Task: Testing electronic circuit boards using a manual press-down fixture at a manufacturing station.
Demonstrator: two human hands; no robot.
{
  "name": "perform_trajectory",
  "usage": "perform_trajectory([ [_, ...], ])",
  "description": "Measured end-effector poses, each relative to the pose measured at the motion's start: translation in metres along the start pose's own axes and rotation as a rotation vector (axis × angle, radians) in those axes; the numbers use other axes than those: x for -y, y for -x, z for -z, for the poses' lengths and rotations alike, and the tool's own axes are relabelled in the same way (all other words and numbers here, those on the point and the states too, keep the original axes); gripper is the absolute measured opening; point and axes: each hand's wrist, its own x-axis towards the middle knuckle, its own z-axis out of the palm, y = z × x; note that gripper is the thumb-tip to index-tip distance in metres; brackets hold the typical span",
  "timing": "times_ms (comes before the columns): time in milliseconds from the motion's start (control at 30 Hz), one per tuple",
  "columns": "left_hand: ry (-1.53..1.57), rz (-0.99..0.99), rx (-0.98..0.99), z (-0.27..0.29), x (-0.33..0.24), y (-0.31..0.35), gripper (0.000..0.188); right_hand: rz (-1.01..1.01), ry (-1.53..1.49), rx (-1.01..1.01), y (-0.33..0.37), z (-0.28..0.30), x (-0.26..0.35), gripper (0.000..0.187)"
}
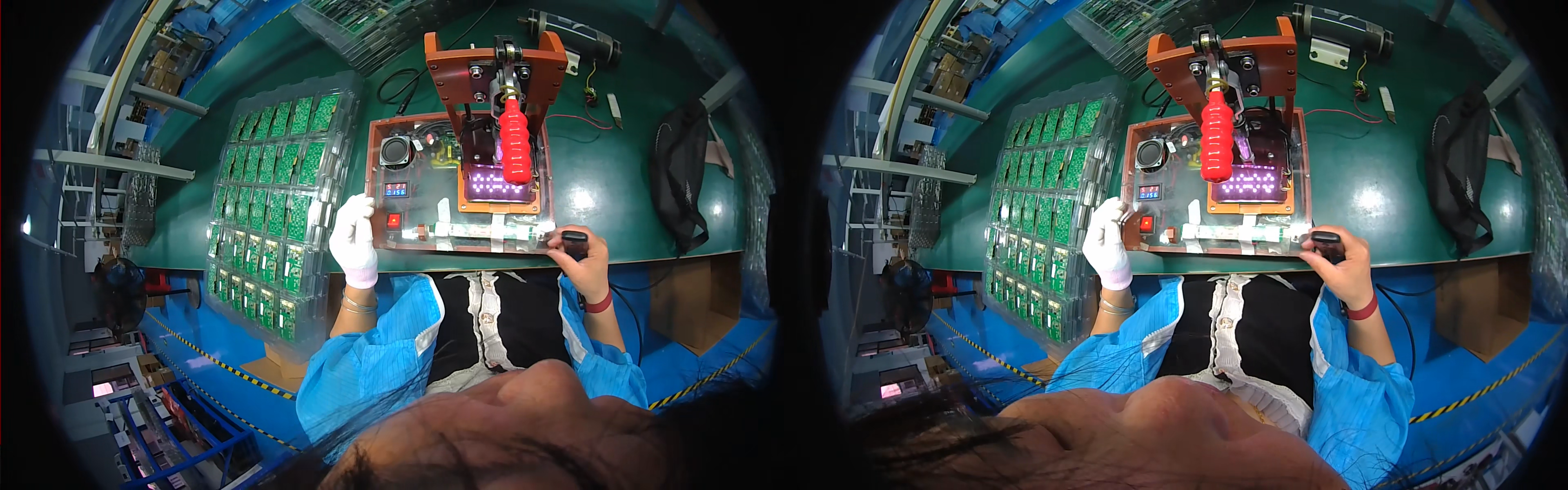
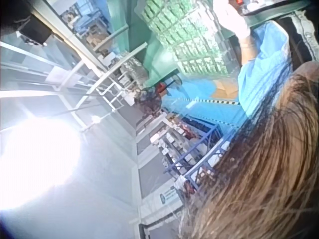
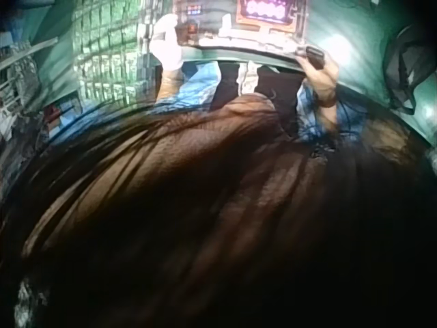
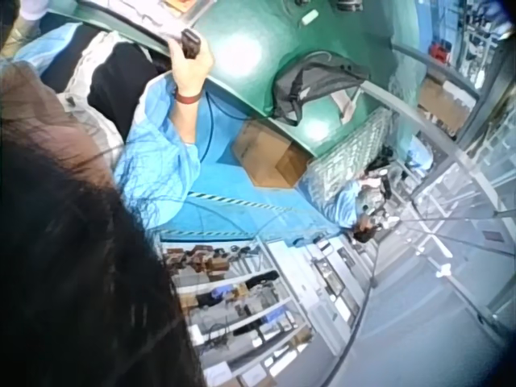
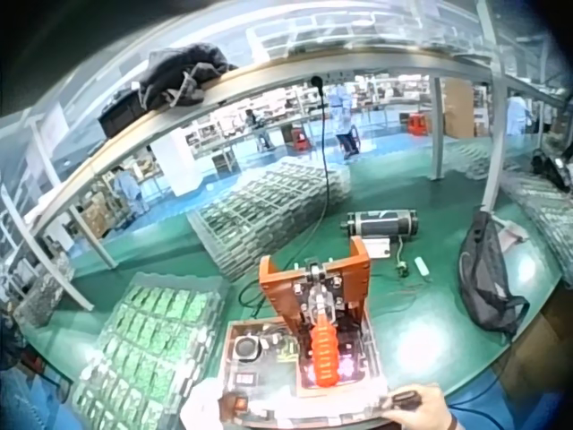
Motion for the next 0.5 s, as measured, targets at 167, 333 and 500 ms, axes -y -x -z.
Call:
perform_trajectory([
  [167,-0.157,0.144,0.037,0.008,0.008,0.003,0.030,0.009,0.137,0.064,-0.005,-0.003,0.006,0.040],
  [333,-0.244,0.206,0.104,0.005,0.012,0.008,0.050,0.102,0.281,0.178,-0.008,0.006,0.001,0.041],
  [500,-0.185,0.220,0.265,0.013,0.016,0.002,0.060,0.030,0.170,0.130,-0.013,0.002,0.004,0.041],
])
